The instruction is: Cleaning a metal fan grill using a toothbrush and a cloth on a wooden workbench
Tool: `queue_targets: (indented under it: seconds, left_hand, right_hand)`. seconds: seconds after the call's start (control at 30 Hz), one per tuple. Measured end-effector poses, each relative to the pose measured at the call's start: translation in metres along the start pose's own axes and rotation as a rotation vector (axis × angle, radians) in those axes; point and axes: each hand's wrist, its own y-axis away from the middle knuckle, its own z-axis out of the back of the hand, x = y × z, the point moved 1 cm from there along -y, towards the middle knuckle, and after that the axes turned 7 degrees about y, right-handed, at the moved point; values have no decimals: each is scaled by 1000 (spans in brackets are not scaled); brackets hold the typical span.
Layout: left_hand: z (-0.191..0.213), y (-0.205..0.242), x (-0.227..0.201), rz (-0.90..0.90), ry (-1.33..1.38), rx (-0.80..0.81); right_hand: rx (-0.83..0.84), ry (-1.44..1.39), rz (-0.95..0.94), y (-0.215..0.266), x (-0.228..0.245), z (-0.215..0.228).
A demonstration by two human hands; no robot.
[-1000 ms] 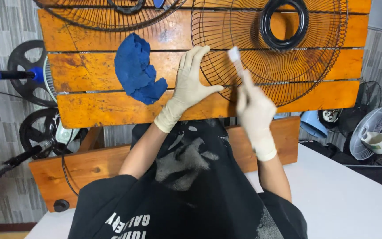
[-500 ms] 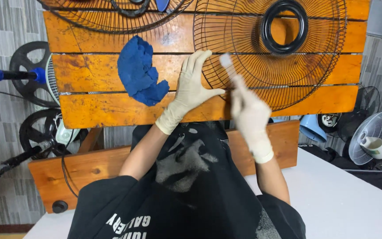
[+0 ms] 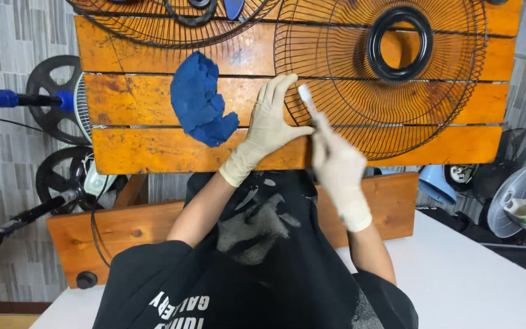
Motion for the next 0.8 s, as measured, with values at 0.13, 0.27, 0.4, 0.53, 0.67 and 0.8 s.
queue_targets:
  seconds: [0.13,0.27,0.4,0.53,0.67,0.8]
  left_hand:
    - [-3,3,2,3,-6,-11]
    - [-2,-1,1,-3,-19,-2]
    - [-2,-1,-4,-9,11,-15]
    - [-4,-3,3,-3,3,-18]
    - [-4,5,4,-8,-3,-25]
    - [-4,0,0,-11,-36,-17]
  right_hand:
    - [-90,88,-67,-5,-21,-1]
    - [24,-43,-49,-2,-6,1]
    - [-64,-24,-101,-13,-33,3]
    - [23,-12,-2,-6,3,2]
    - [-8,-92,-44,-13,-14,6]
    - [14,46,14,1,12,-4]
